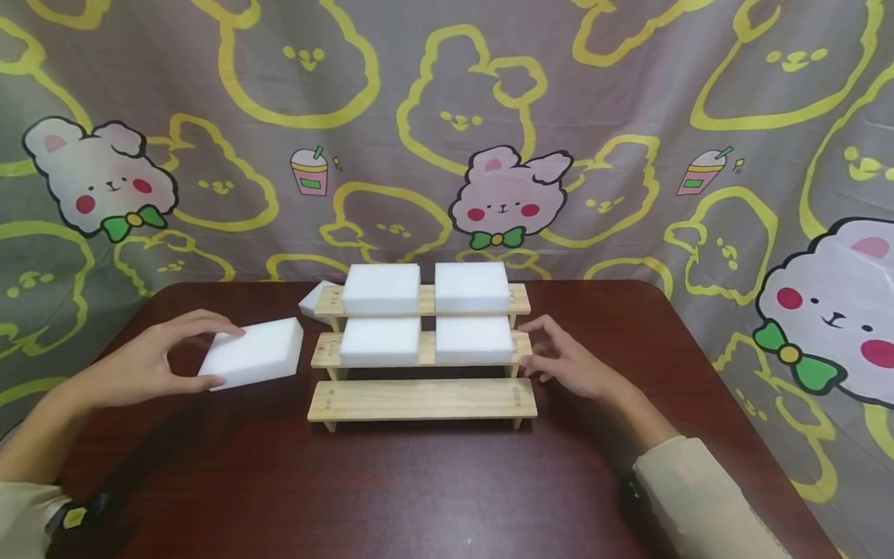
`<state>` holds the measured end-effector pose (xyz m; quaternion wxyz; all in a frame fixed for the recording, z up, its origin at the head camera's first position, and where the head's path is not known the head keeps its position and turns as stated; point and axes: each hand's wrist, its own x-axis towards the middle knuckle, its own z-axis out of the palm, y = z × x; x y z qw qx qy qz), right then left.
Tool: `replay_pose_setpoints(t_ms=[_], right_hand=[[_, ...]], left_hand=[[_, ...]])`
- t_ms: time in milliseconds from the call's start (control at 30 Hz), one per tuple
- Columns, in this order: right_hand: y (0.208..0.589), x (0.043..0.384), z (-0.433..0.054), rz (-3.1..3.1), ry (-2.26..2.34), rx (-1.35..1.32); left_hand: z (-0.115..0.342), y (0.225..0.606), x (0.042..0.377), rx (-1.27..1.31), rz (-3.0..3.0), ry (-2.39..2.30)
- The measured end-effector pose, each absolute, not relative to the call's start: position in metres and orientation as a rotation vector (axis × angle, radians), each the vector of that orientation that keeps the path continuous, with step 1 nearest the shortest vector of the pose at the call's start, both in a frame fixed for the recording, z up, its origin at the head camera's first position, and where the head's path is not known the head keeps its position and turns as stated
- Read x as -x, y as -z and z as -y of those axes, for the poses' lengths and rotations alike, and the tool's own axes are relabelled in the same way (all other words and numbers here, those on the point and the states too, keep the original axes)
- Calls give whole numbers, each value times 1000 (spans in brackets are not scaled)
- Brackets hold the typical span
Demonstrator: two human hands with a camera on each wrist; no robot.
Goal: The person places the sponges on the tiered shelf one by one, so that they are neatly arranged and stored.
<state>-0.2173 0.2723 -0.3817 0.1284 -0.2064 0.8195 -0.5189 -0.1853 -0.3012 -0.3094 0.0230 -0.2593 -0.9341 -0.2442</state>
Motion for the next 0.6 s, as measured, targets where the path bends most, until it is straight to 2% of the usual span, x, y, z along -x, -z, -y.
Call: replay_pose_setpoints(t_ms=[600], right_hand=[[382, 218, -272, -2382, 1509, 604]], left_hand=[[290, 303, 176, 978, 2848, 869]])
